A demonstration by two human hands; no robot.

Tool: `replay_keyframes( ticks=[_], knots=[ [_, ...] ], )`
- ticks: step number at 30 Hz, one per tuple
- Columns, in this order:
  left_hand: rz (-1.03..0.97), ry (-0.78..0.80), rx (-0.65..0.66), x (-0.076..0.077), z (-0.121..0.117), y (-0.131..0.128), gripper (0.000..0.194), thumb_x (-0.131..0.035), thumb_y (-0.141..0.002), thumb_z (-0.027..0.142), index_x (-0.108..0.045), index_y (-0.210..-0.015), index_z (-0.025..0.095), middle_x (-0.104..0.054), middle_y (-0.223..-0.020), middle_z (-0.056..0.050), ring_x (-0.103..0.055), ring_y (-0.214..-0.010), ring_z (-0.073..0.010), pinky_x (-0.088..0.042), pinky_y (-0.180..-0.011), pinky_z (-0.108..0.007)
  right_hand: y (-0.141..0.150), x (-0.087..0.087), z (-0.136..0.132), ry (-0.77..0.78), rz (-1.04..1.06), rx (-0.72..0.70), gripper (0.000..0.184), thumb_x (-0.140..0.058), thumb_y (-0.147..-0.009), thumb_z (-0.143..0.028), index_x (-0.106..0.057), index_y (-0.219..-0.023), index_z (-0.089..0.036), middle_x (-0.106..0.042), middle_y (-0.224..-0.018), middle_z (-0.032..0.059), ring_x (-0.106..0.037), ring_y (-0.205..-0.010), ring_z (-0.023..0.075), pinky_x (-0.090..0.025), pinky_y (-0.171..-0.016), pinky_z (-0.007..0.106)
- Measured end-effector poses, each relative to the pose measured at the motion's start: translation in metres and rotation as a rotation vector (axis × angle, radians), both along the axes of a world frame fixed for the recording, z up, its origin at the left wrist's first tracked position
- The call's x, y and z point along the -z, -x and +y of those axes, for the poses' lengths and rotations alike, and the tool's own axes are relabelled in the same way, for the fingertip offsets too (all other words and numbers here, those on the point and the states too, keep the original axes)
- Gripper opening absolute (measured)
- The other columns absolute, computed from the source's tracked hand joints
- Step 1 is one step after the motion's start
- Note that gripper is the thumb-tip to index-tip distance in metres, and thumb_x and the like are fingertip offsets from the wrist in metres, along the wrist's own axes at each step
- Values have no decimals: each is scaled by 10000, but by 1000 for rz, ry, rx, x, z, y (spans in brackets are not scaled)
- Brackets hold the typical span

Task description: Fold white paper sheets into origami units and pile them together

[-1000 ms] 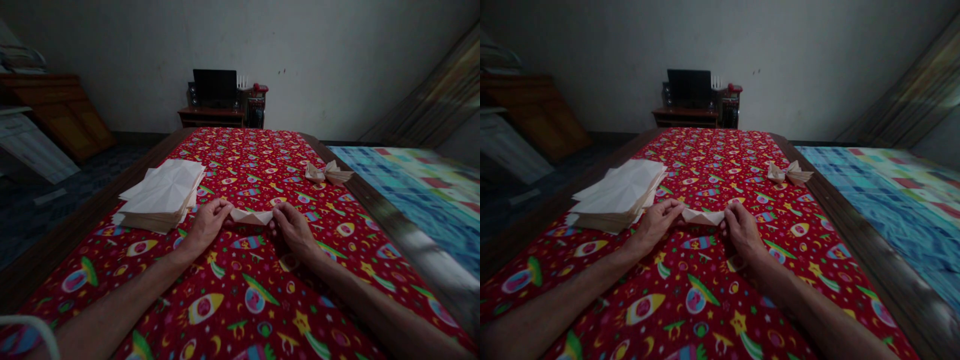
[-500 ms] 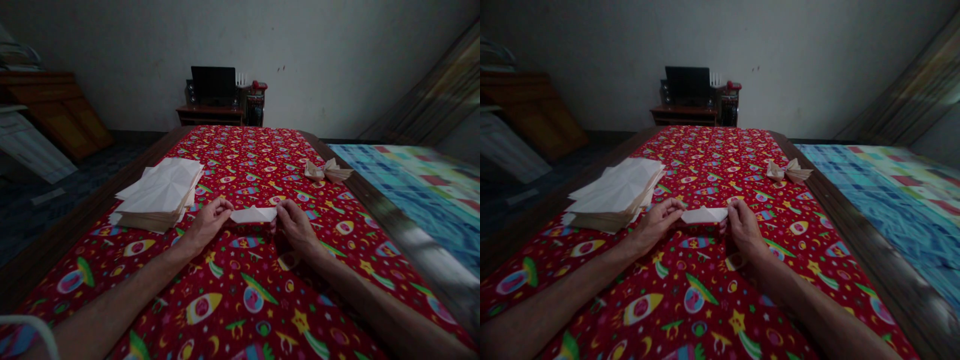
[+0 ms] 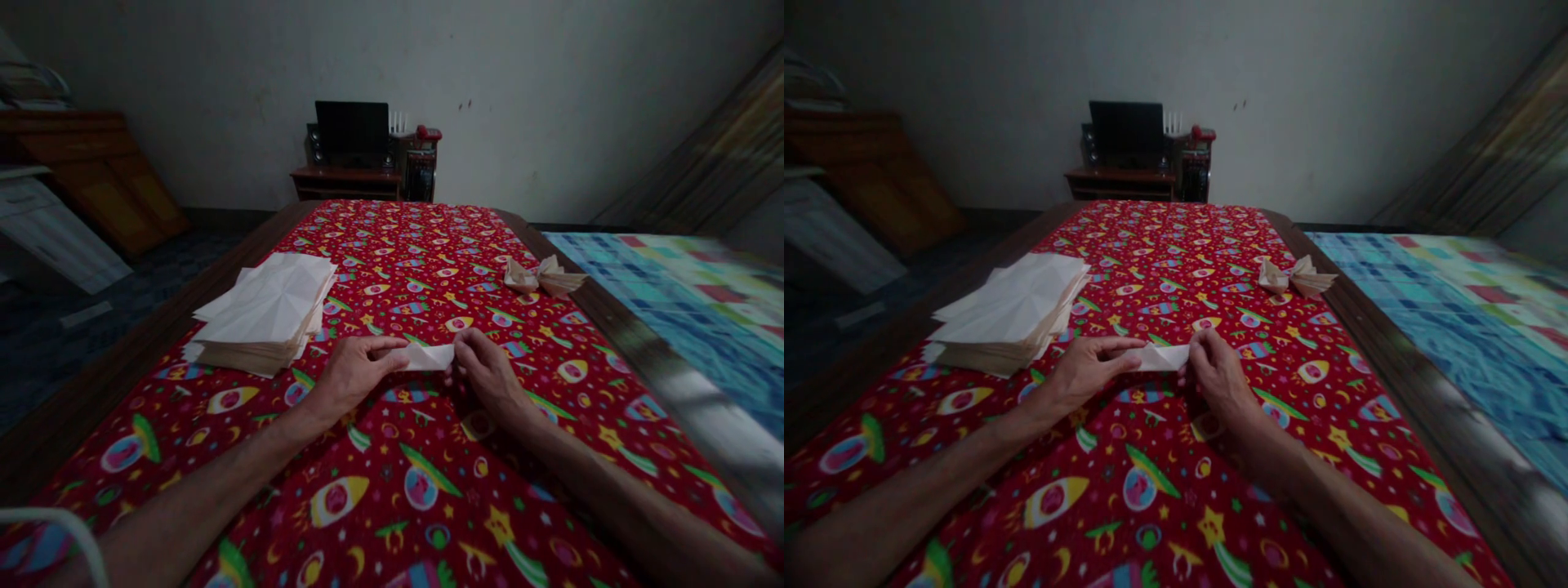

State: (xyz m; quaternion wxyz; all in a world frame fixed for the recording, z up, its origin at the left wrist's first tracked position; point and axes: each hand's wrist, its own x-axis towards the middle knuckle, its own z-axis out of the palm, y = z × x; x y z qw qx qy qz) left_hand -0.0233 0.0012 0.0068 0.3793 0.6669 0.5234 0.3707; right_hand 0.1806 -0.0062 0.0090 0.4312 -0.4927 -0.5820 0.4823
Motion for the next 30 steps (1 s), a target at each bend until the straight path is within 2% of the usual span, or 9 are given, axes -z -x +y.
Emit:
replay_keyframes(
  ticks=[4, 8, 10, 12, 14, 18, 23, 27, 30],
  knots=[
    [-21, -82, -53, -3, -6, -5, 289, -686, -726, 284, -712, -1002, 200, -726, -746, 0, -635, -608, -127, -459, -523, -177, -2, -7, 0, 26, 56, -79, 245, -553, -791, -445, -496, -841, -211, -599, -688, -20, -592, -602, 128, -475, -572, 248],
    [41, -286, -29, -13, -15, -8, 265, -700, -716, 204, -712, -981, 194, -725, -785, -8, -642, -636, -120, -497, -595, -185, -4, -8, 2, 41, -52, -181, 546, -716, -653, -414, -535, -1120, -196, -641, -741, -3, -601, -643, 153, -463, -564, 245],
    [65, -359, 9, -16, -18, -7, 266, -697, -719, 184, -707, -985, 197, -722, -823, -15, -649, -669, -123, -506, -618, -188, -6, -9, 2, 51, -127, -234, 477, -707, -666, -415, -602, -1066, -178, -645, -725, 4, -587, -624, 147, -436, -534, 231],
    [74, -379, 51, -16, -18, -6, 299, -689, -724, 164, -694, -1020, 204, -716, -863, -16, -655, -699, -124, -512, -633, -189, -7, -9, 1, 49, -202, -250, 348, -677, -696, -432, -667, -904, -153, -623, -648, 0, -544, -557, 124, -391, -489, 215],
    [93, -358, 88, -15, -17, -5, 385, -698, -709, 156, -666, -1089, 211, -709, -893, -16, -656, -738, -129, -515, -662, -195, -8, -10, -1, 34, -271, -231, 306, -658, -710, -442, -673, -759, -140, -575, -560, -12, -486, -497, 101, -332, -443, 203],
    [179, -200, 127, -12, -13, -3, 548, -733, -677, 205, -598, -1206, 252, -714, -936, -3, -659, -780, -156, -512, -707, -227, -7, -9, -6, -14, -324, -224, 284, -618, -753, -421, -648, -683, -147, -543, -522, -21, -450, -466, 90, -295, -419, 200],
    [254, -37, 134, -13, -14, -3, 453, -705, -698, 220, -647, -1143, 281, -730, -839, 25, -653, -698, -162, -504, -676, -244, -5, -8, -10, -112, -428, -226, 254, -576, -792, -369, -663, -691, -153, -579, -560, -3, -490, -499, 105, -326, -434, 199],
    [332, -187, 156, -14, -16, -3, 402, -671, -725, 188, -663, -1116, 281, -714, -933, -2, -645, -802, -174, -488, -737, -254, -6, -9, -9, -148, -396, -334, 215, -574, -804, -345, -701, -836, -175, -630, -647, -6, -532, -550, 114, -380, -485, 198],
    [443, -298, 175, -13, -16, -3, 395, -664, -739, 178, -659, -1119, 285, -692, -915, -22, -624, -831, -185, -470, -763, -272, -8, -8, -9, -162, -456, -343, 193, -581, -797, -321, -709, -799, -176, -624, -625, -12, -523, -531, 109, -366, -480, 194]
  ],
)
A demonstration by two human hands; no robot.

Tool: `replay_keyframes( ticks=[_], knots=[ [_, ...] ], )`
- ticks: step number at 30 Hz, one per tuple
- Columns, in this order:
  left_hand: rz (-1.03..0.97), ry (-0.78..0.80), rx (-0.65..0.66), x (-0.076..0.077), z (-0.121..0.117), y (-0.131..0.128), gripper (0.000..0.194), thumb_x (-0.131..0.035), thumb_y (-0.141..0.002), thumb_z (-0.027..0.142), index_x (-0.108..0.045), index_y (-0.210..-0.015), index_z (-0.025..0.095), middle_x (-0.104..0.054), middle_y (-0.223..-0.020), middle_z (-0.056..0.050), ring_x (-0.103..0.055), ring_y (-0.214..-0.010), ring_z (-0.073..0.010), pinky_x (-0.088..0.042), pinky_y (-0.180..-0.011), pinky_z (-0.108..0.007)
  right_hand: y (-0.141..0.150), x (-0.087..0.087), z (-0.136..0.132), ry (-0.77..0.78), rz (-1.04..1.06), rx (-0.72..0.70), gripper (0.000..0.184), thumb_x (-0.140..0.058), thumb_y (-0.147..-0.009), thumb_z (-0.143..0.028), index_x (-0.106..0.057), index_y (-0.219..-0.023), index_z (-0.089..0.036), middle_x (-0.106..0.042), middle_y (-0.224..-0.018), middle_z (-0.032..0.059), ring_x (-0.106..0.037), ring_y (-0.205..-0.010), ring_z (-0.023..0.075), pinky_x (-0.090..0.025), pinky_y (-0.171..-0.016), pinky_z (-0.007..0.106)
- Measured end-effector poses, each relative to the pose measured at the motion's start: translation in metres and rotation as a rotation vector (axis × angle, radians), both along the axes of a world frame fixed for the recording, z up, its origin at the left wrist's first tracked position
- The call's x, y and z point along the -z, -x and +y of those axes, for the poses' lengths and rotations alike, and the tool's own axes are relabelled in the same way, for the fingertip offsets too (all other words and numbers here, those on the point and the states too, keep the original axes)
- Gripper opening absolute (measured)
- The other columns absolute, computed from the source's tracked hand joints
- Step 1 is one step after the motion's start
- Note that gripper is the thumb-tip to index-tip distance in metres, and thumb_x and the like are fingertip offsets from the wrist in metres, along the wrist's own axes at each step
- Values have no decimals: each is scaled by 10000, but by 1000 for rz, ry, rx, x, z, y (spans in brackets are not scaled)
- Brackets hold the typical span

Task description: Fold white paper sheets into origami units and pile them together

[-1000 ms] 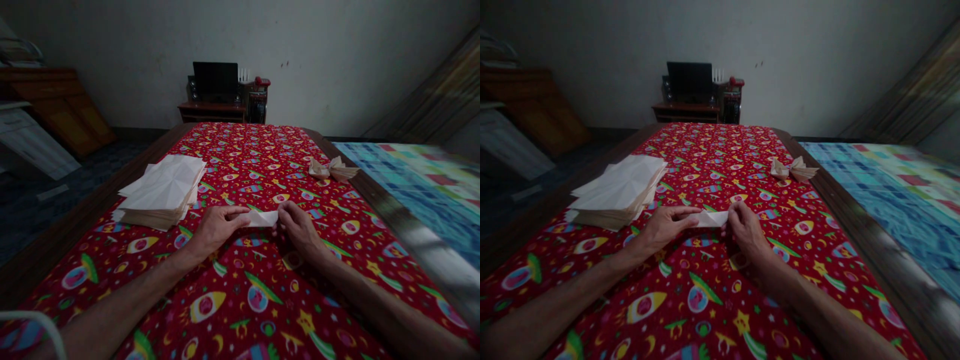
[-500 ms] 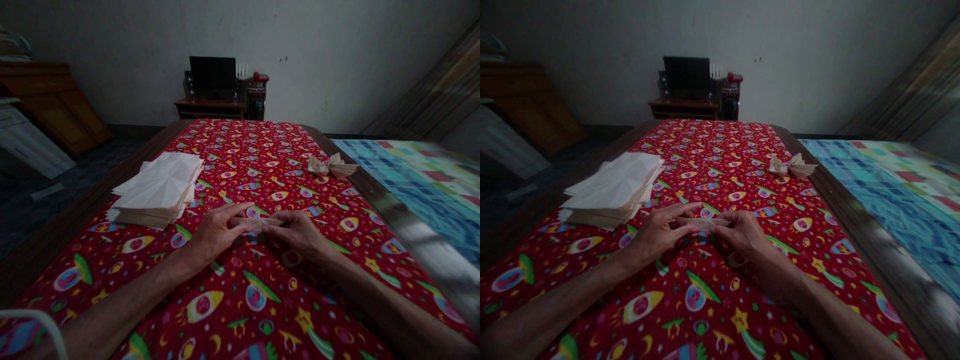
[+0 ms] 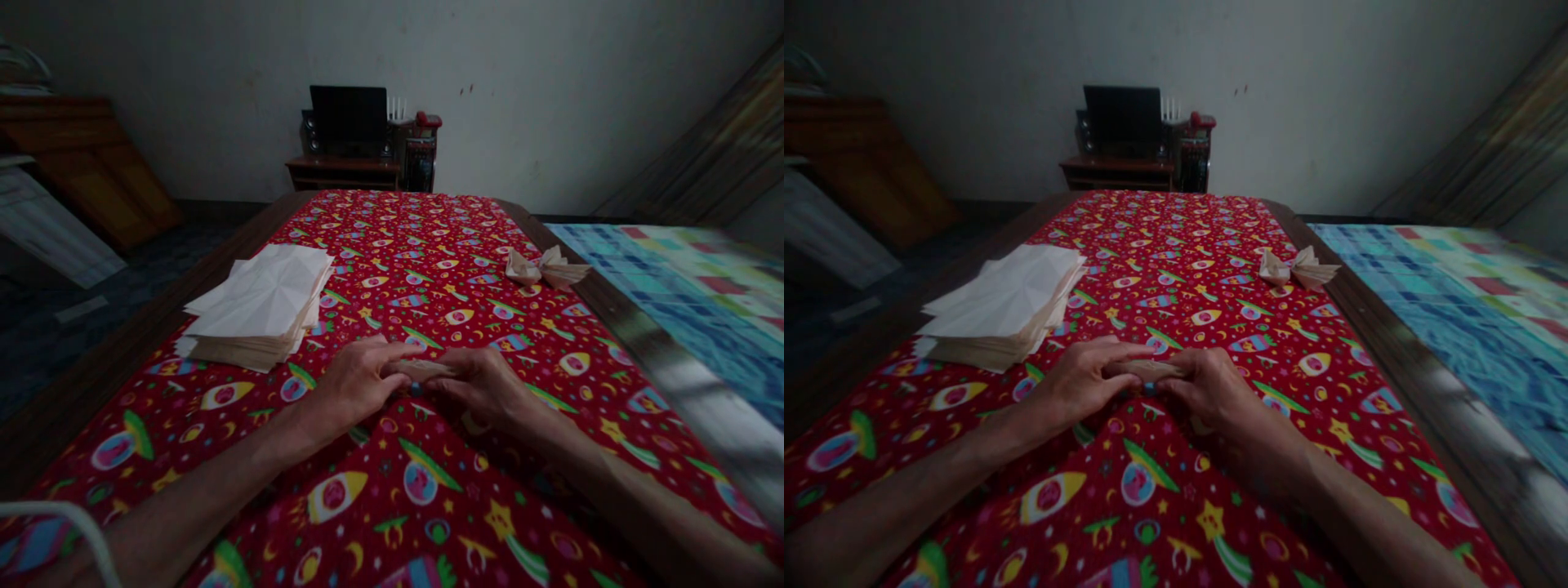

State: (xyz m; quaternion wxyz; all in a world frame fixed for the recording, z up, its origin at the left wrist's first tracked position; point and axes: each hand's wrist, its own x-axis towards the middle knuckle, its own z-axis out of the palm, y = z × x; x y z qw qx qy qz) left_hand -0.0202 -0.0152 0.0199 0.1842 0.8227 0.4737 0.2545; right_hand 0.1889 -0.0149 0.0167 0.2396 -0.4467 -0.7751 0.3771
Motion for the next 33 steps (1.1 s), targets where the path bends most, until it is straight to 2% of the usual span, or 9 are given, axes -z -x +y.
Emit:
replay_keyframes(
  ticks=[3, 7, 9, 12, 19, 24, 26, 29, 33],
  knots=[
    [75, -46, 30, 1, -1, -1, 367, -675, -757, 247, -649, -1122, 268, -672, -893, -32, -603, -821, -187, -450, -754, -275, 0, 1, -1, -63, -95, 47, 200, -569, -789, -278, -695, -697, -153, -581, -545, -12, -482, -480, 94, -316, -448, 189],
    [189, -66, 50, 1, -2, -3, 165, -666, -768, 381, -693, -836, 233, -614, -735, -13, -556, -714, -160, -392, -660, -250, 6, -1, -5, -122, -109, 38, 233, -566, -781, -294, -680, -640, -147, -572, -532, -3, -455, -468, 82, -296, -441, 180],
    [202, -57, 32, 2, -2, -3, 148, -658, -771, 362, -667, -737, 218, -581, -682, -1, -532, -682, -147, -363, -629, -240, 9, -2, -7, -123, -94, 49, 296, -560, -791, -354, -664, -602, -150, -554, -511, -3, -438, -455, 77, -281, -427, 177],
    [166, -31, 10, 4, -1, -3, 110, -657, -758, 318, -658, -715, 217, -560, -653, 13, -515, -653, -134, -336, -599, -229, 11, -3, -9, -99, -82, 62, 330, -551, -794, -392, -668, -600, -152, -535, -489, -6, -429, -436, 76, -270, -414, 181],
    [176, 95, -60, -4, 4, 2, 227, -647, -726, 369, -614, -583, 196, -548, -595, 24, -465, -555, -107, -259, -511, -219, 5, -3, -5, -37, -125, 80, 215, -559, -758, -271, -674, -617, -156, -537, -482, -20, -454, -441, 81, -285, -421, 183],
    [130, 217, -126, -5, 8, 8, 250, -642, -714, 435, -647, -595, 216, -568, -520, 37, -469, -501, -107, -220, -474, -222, 0, -7, 0, 94, -86, 134, 221, -582, -745, -314, -639, -595, -162, -520, -475, -29, -436, -434, 83, -279, -407, 189],
    [120, 207, -107, -4, 10, 11, 243, -628, -726, 425, -651, -607, 214, -571, -523, 38, -467, -498, -106, -218, -476, -222, -2, -8, 3, 136, -85, 141, 213, -589, -738, -307, -620, -584, -163, -518, -480, -32, -435, -439, 82, -283, -411, 190],
    [146, 161, -56, -4, 11, 12, 242, -608, -748, 404, -642, -615, 205, -568, -536, 36, -458, -509, -105, -220, -488, -223, -4, -7, 6, 137, -98, 122, 232, -602, -738, -338, -615, -583, -167, -517, -478, -36, -430, -438, 82, -272, -407, 193],
    [133, 178, -35, -4, 13, 15, 205, -606, -751, 379, -661, -650, 209, -591, -568, 35, -492, -542, -112, -235, -497, -219, -7, -4, 9, 111, -110, 99, 284, -600, -754, -400, -626, -600, -162, -526, -490, -30, -432, -445, 81, -276, -407, 190]
  ],
)
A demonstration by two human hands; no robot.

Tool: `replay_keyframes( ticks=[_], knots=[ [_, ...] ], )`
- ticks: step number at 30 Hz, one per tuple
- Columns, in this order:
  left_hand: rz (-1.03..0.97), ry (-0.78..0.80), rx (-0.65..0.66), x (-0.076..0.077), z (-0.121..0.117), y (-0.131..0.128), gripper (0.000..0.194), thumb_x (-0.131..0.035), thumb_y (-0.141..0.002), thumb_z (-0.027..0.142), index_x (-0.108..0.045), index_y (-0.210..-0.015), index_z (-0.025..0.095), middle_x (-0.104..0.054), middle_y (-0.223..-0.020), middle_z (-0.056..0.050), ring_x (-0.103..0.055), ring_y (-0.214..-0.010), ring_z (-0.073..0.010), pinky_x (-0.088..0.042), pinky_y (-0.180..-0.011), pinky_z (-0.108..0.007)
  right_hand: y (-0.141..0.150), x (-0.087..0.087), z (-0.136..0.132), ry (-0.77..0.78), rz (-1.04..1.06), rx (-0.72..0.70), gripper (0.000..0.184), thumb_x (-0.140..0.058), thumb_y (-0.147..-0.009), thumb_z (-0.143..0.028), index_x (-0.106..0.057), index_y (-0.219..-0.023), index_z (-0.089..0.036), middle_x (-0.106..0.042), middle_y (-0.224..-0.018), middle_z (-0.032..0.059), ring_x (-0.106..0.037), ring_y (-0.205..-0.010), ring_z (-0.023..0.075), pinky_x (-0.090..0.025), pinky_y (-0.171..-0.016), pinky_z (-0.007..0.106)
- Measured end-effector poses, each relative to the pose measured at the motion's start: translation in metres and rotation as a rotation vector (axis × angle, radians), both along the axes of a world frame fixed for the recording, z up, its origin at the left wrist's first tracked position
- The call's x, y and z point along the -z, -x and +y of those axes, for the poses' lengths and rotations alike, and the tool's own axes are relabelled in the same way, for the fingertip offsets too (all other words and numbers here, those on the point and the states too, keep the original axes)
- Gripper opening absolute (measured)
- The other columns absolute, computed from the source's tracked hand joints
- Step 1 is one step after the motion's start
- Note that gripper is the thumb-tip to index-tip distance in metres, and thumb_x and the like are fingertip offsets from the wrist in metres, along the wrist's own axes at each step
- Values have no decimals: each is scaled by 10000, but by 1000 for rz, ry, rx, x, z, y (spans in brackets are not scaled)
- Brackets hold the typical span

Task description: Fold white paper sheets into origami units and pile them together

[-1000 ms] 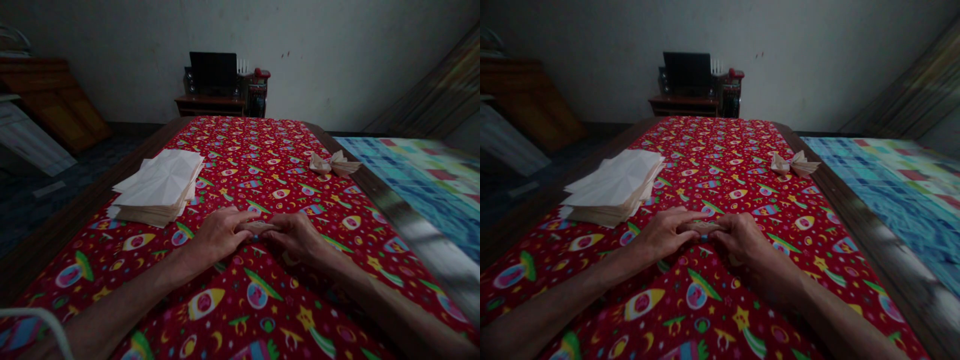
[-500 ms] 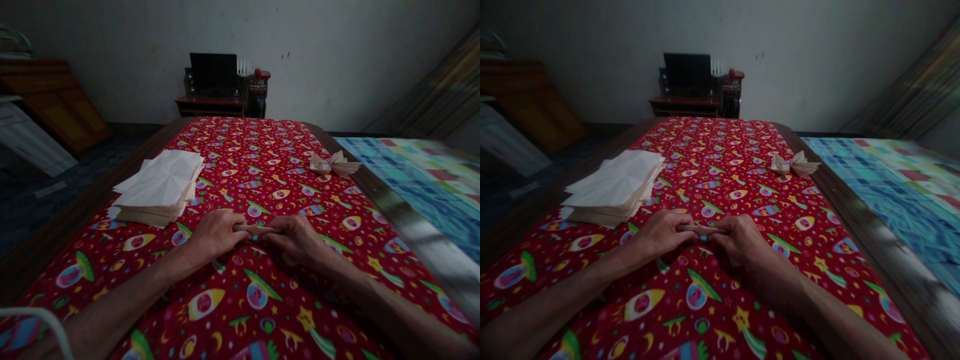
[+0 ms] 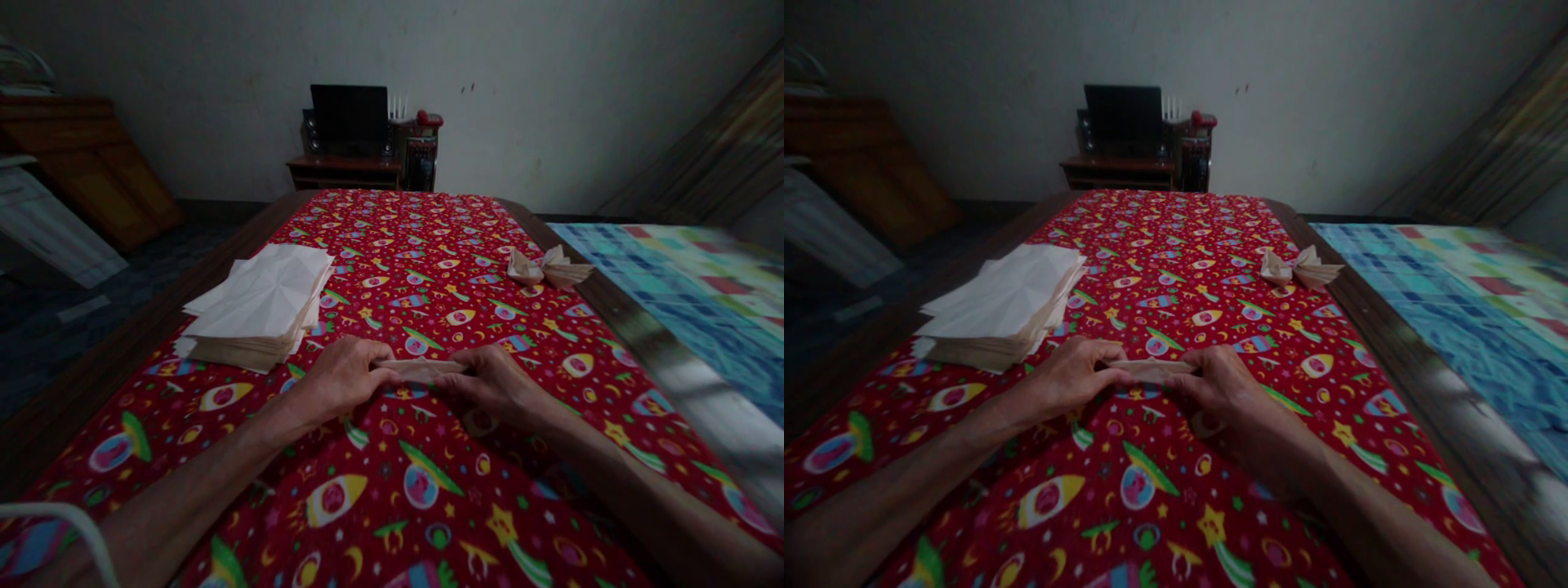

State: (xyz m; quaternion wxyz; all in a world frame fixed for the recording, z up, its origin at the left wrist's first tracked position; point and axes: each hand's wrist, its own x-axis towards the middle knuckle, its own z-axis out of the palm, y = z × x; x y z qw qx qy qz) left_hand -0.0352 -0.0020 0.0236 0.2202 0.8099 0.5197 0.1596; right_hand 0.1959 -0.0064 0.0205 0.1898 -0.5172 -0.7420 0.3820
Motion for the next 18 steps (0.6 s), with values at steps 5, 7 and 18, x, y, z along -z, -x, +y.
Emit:
replay_keyframes(
  ticks=[5, 7, 18],
  knots=[
    [24, -9, -40, 1, 1, 1, 251, -619, -745, 422, -657, -617, 209, -553, -505, 45, -457, -496, -105, -215, -478, -221, -3, 1, 0, -54, -70, 10, 289, -616, -757, -407, -645, -614, -158, -542, -502, -14, -460, -462, 90, -275, -406, 189],
    [36, -6, -65, 0, 1, 0, 272, -626, -735, 436, -648, -594, 204, -535, -482, 48, -445, -481, -103, -204, -470, -220, -4, 0, 0, -41, -73, 22, 271, -630, -749, -402, -664, -639, -156, -549, -506, -10, -464, -460, 92, -271, -400, 190],
    [-113, 194, -57, -8, 2, 5, 278, -518, -798, 345, -685, -638, 189, -640, -563, 23, -528, -495, -107, -318, -488, -205, -13, -1, 4, 47, 89, -137, 399, -435, -872, -421, -669, -715, -137, -609, -589, 26, -512, -500, 100, -360, -461, 192]
  ],
)
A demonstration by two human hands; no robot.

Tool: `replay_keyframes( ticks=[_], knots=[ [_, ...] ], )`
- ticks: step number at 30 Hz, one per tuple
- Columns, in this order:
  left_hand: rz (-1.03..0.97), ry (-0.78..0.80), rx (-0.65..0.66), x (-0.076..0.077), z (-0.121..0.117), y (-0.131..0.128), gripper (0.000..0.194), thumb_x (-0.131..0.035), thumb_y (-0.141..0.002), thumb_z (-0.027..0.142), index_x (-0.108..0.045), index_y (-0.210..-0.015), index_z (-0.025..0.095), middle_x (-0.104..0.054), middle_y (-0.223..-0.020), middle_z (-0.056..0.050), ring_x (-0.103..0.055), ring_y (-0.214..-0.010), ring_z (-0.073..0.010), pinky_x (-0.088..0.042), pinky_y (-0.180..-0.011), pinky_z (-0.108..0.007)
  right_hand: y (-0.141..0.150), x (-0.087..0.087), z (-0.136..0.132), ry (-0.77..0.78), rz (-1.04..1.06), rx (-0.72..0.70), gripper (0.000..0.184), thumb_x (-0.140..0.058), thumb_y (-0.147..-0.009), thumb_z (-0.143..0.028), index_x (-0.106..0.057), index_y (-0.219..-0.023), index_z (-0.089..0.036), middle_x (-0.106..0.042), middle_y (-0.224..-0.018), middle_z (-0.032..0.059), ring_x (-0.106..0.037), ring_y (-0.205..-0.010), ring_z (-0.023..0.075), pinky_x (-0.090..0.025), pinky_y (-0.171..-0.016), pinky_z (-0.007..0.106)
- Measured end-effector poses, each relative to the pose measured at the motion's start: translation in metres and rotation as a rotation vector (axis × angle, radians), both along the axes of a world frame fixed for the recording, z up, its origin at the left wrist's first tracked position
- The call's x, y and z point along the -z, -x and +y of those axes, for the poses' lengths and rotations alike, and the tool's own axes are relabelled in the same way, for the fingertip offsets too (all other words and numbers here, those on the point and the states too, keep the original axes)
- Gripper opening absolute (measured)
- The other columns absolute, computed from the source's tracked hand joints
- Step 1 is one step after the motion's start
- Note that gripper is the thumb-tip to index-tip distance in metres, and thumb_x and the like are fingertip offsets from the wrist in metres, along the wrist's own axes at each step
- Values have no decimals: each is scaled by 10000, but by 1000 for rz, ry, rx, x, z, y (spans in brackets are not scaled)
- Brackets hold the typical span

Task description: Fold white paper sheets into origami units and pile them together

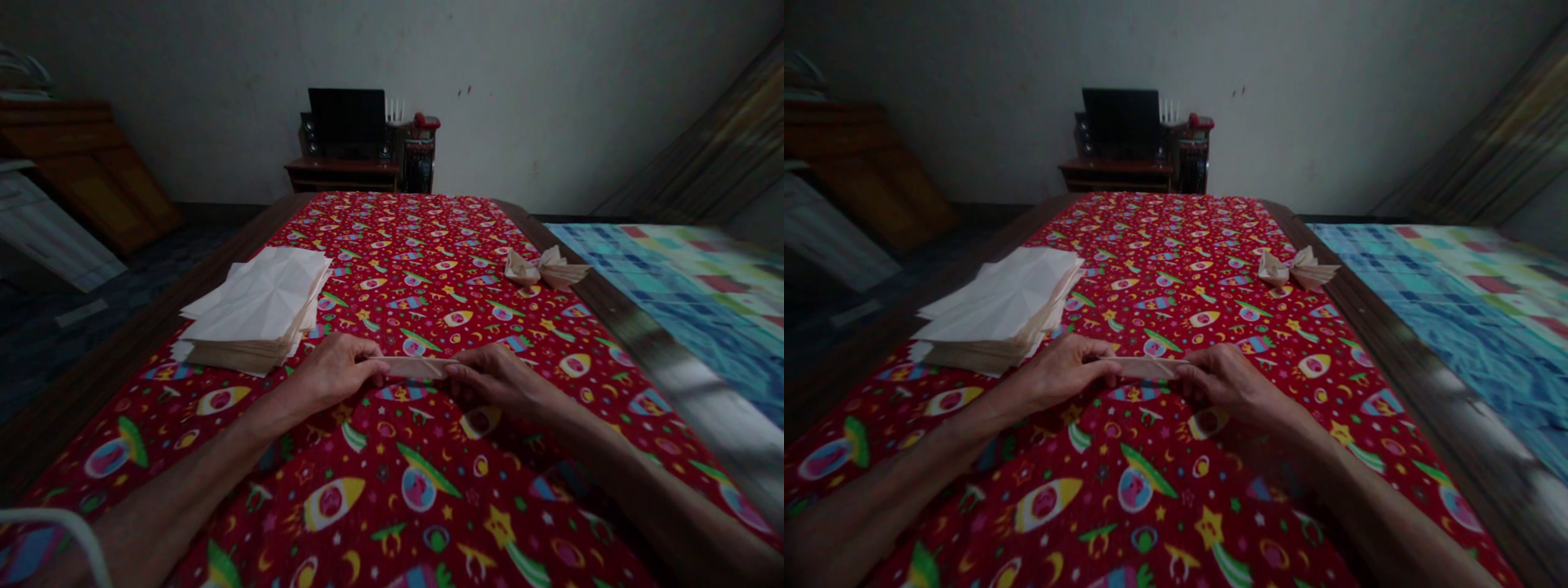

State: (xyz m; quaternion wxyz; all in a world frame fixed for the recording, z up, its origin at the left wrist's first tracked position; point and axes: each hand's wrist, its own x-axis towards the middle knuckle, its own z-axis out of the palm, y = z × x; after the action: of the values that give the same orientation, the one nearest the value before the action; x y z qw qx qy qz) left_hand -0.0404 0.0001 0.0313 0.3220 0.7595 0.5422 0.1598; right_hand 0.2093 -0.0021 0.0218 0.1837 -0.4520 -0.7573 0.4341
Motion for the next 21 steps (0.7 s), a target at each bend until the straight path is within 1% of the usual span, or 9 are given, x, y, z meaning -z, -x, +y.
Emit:
replay_keyframes(
  ticks=[4, 6, 9, 10, 12, 14, 17, 19, 21],
  knots=[
    [103, -230, 14, 10, 8, -2, 264, -550, -805, 349, -659, -627, 187, -617, -626, 5, -553, -613, -136, -361, -573, -228, -1, -3, 7, -141, -218, 114, 401, -459, -835, -442, -672, -665, -148, -505, -509, -10, -404, -448, 81, -249, -417, 199],
    [174, -373, 11, 17, 13, -4, 224, -580, -793, 340, -647, -659, 174, -614, -715, -21, -562, -706, -169, -399, -638, -257, 0, -5, 13, -171, -347, 117, 391, -474, -813, -435, -659, -618, -151, -452, -482, -19, -372, -441, 80, -218, -418, 209],
    [203, -574, -23, 24, 13, -7, 227, -575, -809, 325, -634, -934, 145, -617, -952, -80, -560, -913, -230, -446, -788, -335, 1, -9, 20, -161, -476, 75, 354, -483, -798, -397, -655, -606, -154, -457, -483, -16, -400, -455, 89, -228, -435, 220],
    [197, -638, 3, 25, 10, -8, 301, -560, -827, 317, -595, -1067, 139, -598, -1072, -101, -534, -1019, -244, -434, -865, -362, 2, -10, 22, -161, -506, 73, 337, -487, -794, -385, -666, -626, -155, -471, -488, -13, -415, -461, 93, -235, -441, 223],
    [201, -713, 163, 25, 2, -11, 430, -497, -881, 292, -458, -1287, 155, -502, -1306, -106, -436, -1213, -233, -350, -1013, -387, 4, -11, 23, -167, -538, 85, 312, -487, -795, -364, -684, -666, -160, -505, -505, -6, -445, -477, 100, -251, -453, 226],
    [257, -715, 370, 24, -9, -15, 487, -437, -922, 293, -342, -1384, 172, -401, -1432, -79, -311, -1338, -215, -236, -1103, -404, 6, -11, 22, -166, -546, 104, 310, -479, -803, -356, -685, -668, -168, -536, -523, 0, -468, -485, 105, -261, -455, 227],
    [349, -643, 494, 25, -20, -19, 487, -353, -959, 328, -273, -1421, 199, -327, -1484, -47, -233, -1387, -204, -155, -1131, -438, 6, -11, 15, -200, -573, 148, 335, -460, -831, -375, -679, -663, -185, -589, -556, 14, -517, -504, 124, -294, -458, 233],
    [384, -586, 503, 27, -23, -20, 491, -313, -970, 346, -238, -1435, 206, -278, -1504, -44, -220, -1393, -200, -141, -1131, -445, 6, -9, 8, -333, -624, 220, 298, -475, -842, -383, -692, -775, -190, -651, -644, 38, -578, -572, 163, -362, -498, 252],
    [395, -554, 504, 28, -23, -20, 495, -292, -975, 364, -223, -1440, 209, -254, -1512, -43, -206, -1398, -198, -120, -1135, -447, 6, -5, -2, -567, -653, 284, 293, -482, -860, -353, -665, -1010, -180, -702, -867, 91, -636, -758, 222, -450, -623, 302]
  ],
)
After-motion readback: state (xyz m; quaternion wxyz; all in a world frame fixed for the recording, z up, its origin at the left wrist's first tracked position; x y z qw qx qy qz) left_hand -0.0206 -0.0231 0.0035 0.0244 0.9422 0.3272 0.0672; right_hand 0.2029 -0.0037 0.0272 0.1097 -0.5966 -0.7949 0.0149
